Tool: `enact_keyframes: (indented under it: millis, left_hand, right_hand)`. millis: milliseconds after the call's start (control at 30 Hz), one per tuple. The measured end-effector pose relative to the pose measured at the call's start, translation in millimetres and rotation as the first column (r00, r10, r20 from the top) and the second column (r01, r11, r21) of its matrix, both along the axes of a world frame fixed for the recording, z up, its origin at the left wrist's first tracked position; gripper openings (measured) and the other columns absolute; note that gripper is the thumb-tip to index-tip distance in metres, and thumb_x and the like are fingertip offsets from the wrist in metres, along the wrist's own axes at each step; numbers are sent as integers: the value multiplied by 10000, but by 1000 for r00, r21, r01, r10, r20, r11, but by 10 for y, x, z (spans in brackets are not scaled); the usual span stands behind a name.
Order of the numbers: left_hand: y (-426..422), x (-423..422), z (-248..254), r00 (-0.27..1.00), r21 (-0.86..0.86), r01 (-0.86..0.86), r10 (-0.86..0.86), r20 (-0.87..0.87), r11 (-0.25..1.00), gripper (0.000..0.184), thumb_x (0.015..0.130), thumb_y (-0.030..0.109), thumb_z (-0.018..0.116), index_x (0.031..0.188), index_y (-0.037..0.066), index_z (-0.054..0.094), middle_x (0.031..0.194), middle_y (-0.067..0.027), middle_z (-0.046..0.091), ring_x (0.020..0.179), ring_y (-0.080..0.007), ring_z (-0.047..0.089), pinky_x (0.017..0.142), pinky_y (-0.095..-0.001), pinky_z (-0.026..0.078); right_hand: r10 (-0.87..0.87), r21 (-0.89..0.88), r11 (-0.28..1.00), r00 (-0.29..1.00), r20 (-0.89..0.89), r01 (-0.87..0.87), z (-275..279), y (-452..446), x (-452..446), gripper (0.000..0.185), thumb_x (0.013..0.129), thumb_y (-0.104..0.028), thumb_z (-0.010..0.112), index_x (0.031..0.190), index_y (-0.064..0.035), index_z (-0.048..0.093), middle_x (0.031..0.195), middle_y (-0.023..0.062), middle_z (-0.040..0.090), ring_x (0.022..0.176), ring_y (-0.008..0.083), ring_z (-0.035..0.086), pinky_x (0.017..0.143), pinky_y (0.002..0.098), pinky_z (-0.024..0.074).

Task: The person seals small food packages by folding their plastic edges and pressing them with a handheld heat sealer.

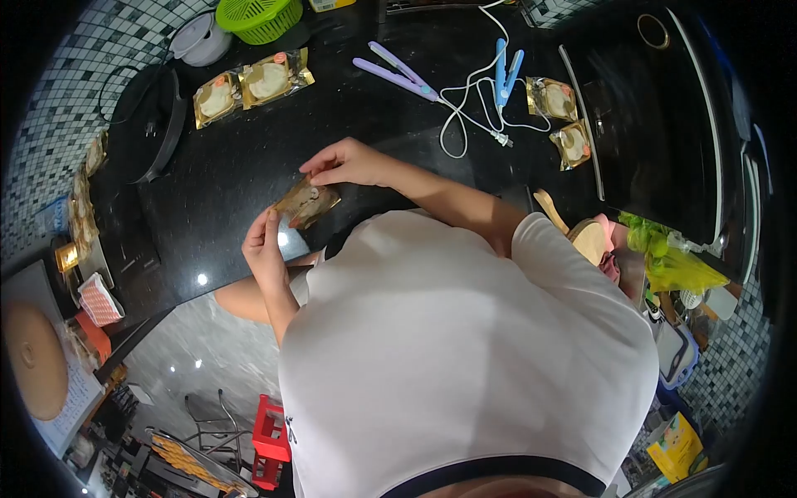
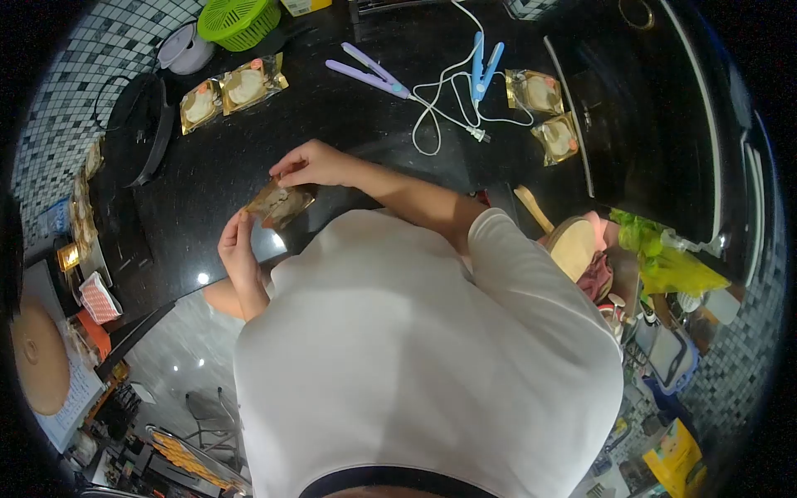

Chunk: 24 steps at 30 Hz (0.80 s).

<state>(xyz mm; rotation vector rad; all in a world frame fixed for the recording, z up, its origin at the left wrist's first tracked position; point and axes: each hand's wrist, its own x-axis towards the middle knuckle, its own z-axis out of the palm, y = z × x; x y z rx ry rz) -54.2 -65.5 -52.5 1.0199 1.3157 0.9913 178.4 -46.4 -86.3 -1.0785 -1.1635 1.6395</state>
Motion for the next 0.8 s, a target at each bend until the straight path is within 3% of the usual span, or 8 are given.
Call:
enact_keyframes:
  millis: [200,267,467,533,600,667,733,800]
  left_hand:
    - [-14,-4,27,1000,10,5,-5,-22,1000,177,895,91,614,1011,-30,672,961,-78,673,900,-115,595,845,-233,437]
    - [-5,10,60,997,10,5,-5,-73,1000,165,894,80,611,997,-32,674,960,-82,672,908,-120,592,850,-238,437]
    - [35,28,55,963,250,112,-43,-266,962,135,883,45,601,941,-58,666,965,-101,658,914,-134,578,835,-253,440]
    - [38,91,108,973,146,65,-29,-231,987,149,884,53,603,960,-58,667,940,-95,653,885,-123,567,806,-236,433]
    - [42,95,-18,988,0,-17,17,-155,1000,188,892,112,621,988,-39,676,888,-30,659,819,-74,555,739,-197,431]
    - [72,135,-12,986,1,18,-17,-165,1000,245,885,178,641,1014,-27,674,863,-5,639,787,-72,528,706,-201,408]
    - [70,175,102,985,-40,6,-13,-173,999,230,872,184,659,990,-11,687,822,9,629,751,-57,509,670,-190,388]
    - [87,161,65,986,-57,-6,-3,-168,998,208,874,166,657,966,-18,690,832,-4,652,746,-47,537,678,-179,412]
  right_hand:
    - [-67,274,961,983,169,18,-6,6,2,159,779,-148,737,880,-25,718,843,39,632,780,106,602,729,224,468]
    - [-80,265,964,983,166,34,28,0,-6,163,778,-157,739,873,-27,717,820,34,627,773,102,597,711,224,464]
    - [-107,79,993,972,211,92,217,-37,44,166,780,-166,738,851,-18,710,761,5,619,737,91,579,667,231,456]
    - [-109,-56,991,980,168,120,151,-43,0,188,792,-168,729,868,2,703,832,7,630,720,89,566,663,228,452]
    - [-185,97,981,968,171,171,13,-41,9,193,816,-162,706,904,9,696,945,28,630,738,86,567,670,215,452]
    - [-198,-76,977,980,28,199,141,-63,-6,181,840,-150,678,932,5,691,1037,42,612,758,79,565,667,204,452]
    - [-183,-105,977,982,52,188,161,-72,3,165,855,-137,657,936,3,688,1038,37,610,758,71,559,665,199,449]
    - [-200,29,980,979,43,199,136,-82,-5,142,871,-109,626,929,5,685,1044,32,609,750,68,545,660,195,444]
